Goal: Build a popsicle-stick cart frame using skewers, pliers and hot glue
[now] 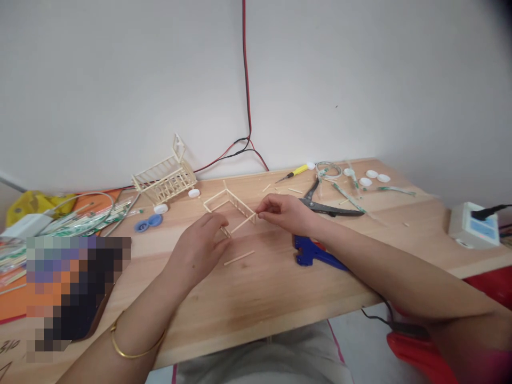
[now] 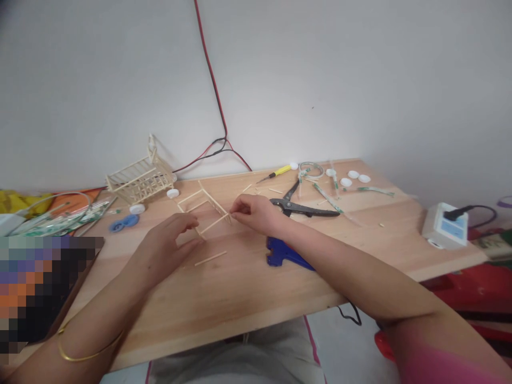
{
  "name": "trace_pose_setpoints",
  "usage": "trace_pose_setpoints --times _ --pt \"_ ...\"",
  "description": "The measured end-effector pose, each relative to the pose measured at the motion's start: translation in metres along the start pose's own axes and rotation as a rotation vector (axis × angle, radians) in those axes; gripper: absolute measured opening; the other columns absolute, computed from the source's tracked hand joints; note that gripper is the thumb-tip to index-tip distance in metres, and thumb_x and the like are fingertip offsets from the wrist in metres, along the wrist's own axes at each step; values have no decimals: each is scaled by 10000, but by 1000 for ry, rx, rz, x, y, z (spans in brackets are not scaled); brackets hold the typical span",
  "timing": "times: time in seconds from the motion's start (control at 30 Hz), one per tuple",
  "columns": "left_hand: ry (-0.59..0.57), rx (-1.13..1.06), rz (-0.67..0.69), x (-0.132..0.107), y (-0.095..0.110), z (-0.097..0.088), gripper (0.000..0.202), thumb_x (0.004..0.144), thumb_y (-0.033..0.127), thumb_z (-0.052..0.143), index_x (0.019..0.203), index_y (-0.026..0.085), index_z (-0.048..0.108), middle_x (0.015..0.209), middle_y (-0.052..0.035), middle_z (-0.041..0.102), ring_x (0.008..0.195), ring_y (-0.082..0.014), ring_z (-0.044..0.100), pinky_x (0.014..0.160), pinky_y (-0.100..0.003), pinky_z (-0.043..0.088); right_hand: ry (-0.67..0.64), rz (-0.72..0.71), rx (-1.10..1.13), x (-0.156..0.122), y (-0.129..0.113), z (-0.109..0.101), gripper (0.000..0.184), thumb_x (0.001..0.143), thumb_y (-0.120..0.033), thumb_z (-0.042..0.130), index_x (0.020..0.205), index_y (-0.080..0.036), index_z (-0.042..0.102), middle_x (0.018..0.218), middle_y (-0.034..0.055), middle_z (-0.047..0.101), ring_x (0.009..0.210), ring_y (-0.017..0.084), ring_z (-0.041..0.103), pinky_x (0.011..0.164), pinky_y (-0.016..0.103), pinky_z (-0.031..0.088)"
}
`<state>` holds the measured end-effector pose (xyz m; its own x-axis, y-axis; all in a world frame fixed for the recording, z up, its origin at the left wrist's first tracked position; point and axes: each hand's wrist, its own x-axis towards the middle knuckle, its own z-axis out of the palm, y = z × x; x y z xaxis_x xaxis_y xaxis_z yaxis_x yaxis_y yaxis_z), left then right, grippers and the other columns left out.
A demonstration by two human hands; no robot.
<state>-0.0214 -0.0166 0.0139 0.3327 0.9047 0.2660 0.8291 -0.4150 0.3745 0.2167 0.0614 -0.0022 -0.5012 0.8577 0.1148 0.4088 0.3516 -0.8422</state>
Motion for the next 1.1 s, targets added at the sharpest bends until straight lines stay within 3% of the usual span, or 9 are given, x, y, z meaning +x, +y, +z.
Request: trace_pose_setpoints --times 0.2,0.53,0.87,1.1 --pt "-4 -10 -9 0 1 -3 203 786 212 587 981 180 542 997 -55 611 930 -209 577 801 -345 470 -7 -38 -78 0 -5 3 116 778 -255 588 831 -171 649 744 11 665 673 127 603 612 239 468" --pt "-11 2 -21 0 2 -5 167 805 211 546 970 184 535 975 -60 608 911 -215 576 793 -364 475 -16 -7 -105 -1 -17 3 115 767 -241 589 816 -174 668 757 18 676 688 141 609 626 253 468" --pt "-21 1 -42 -1 1 -6 298 736 132 556 1030 175 527 1012 -74 611 956 -221 579 833 -370 480 -48 29 37 -1 -12 7 72 746 -193 573 809 -181 606 796 32 701 758 160 664 711 292 518" --pt "7 -4 -4 -2 5 -7 129 818 213 537 943 187 557 1001 -62 605 964 -210 573 856 -368 471 -77 -13 67 -1 -18 8 84 759 -179 547 832 -176 589 787 29 699 768 155 672 718 286 517"
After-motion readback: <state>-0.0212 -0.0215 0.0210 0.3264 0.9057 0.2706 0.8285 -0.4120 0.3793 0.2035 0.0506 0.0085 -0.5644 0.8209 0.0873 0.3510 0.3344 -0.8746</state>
